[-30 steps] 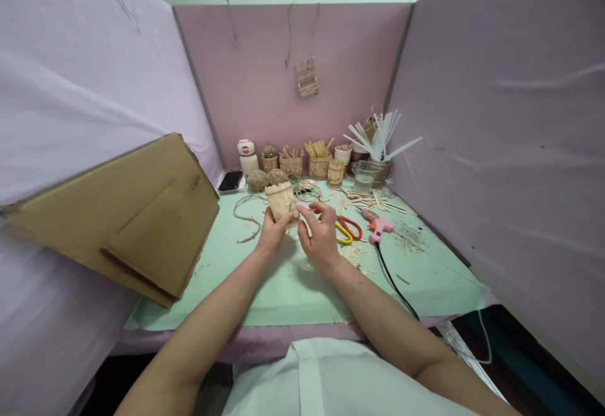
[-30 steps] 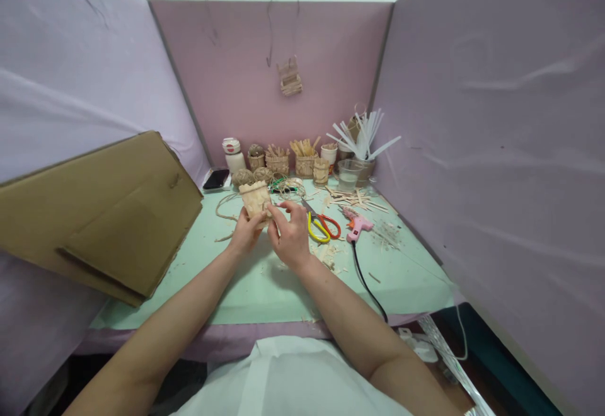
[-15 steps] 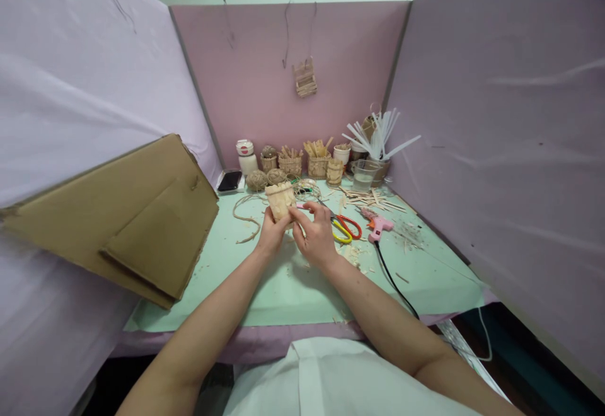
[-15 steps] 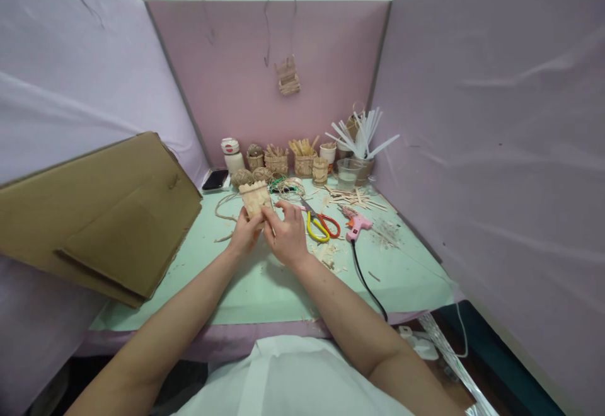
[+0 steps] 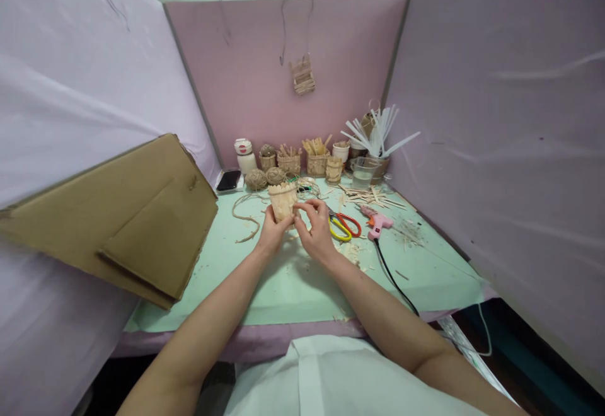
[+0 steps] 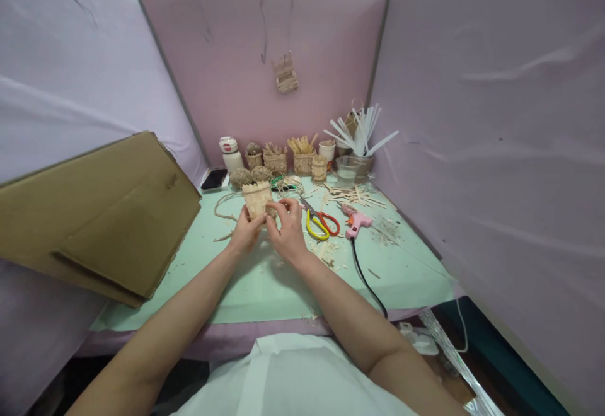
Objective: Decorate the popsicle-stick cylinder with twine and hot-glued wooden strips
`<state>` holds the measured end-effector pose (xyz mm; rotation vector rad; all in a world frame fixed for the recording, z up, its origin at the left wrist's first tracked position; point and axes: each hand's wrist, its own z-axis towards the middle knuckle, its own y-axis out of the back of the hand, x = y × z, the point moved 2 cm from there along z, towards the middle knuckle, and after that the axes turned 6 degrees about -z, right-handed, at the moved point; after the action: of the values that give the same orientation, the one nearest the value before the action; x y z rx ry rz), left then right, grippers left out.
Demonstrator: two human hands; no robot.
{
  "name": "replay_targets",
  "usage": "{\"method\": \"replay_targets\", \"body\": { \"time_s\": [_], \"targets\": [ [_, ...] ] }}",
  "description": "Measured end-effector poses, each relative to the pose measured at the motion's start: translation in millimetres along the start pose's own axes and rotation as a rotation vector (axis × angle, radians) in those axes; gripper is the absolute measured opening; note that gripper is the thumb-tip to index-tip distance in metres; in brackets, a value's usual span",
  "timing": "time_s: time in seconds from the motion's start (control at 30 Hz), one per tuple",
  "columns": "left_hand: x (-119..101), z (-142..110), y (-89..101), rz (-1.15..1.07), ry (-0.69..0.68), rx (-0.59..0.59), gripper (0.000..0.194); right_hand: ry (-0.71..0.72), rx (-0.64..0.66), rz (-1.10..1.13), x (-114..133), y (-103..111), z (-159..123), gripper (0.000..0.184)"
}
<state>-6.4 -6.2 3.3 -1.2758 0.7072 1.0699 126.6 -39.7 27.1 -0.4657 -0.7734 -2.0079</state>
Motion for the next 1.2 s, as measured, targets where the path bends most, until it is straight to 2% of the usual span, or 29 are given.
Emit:
{"method": "replay_targets", "body": {
  "time_s": [0.1, 0.17, 0.37, 0.63, 0.77, 0.87, 0.97, 1.2],
  "targets": [
    [0, -1, -1.4, -0.013, 0.017, 0.010, 0.062, -0.096, 0.003, 0.088, -3, 1, 1, 0.028],
    [-1, -2, -2.5, -0.013, 0.030, 0.006, 0.061, -0.111, -0.010, 0.115, -4, 2, 1, 0.028],
    [-4, -3, -4.3, -0.043, 0.053, 0.022, 0.061, 0.035, -0.024, 0.027, -3, 2, -1, 0.024],
    [-5, -5, -8.3, -0.184, 0.166, 0.055, 0.059, 0.069, -0.027, 0.049, -2, 3, -1, 0.026],
    [-8, -5, -9.1, -0.266, 0.255, 0.098, 0.049, -0.014, -0.056, 0.115, -3, 6, 1, 0.026],
    [-11, -4, -8.0, -0.343, 0.343, 0.095, 0.037, -0.117, -0.084, 0.196, -8, 7, 3, 0.024],
    [-16, -4, -7.2, -0.411, 0.387, 0.086, 0.034, -0.220, -0.084, 0.272, -14, 6, 4, 0.018],
    [-17, -7, -7.5, -0.417, 0.381, 0.196, 0.039, -0.196, -0.055, 0.304, -14, 4, 5, 0.007]
  ]
}}
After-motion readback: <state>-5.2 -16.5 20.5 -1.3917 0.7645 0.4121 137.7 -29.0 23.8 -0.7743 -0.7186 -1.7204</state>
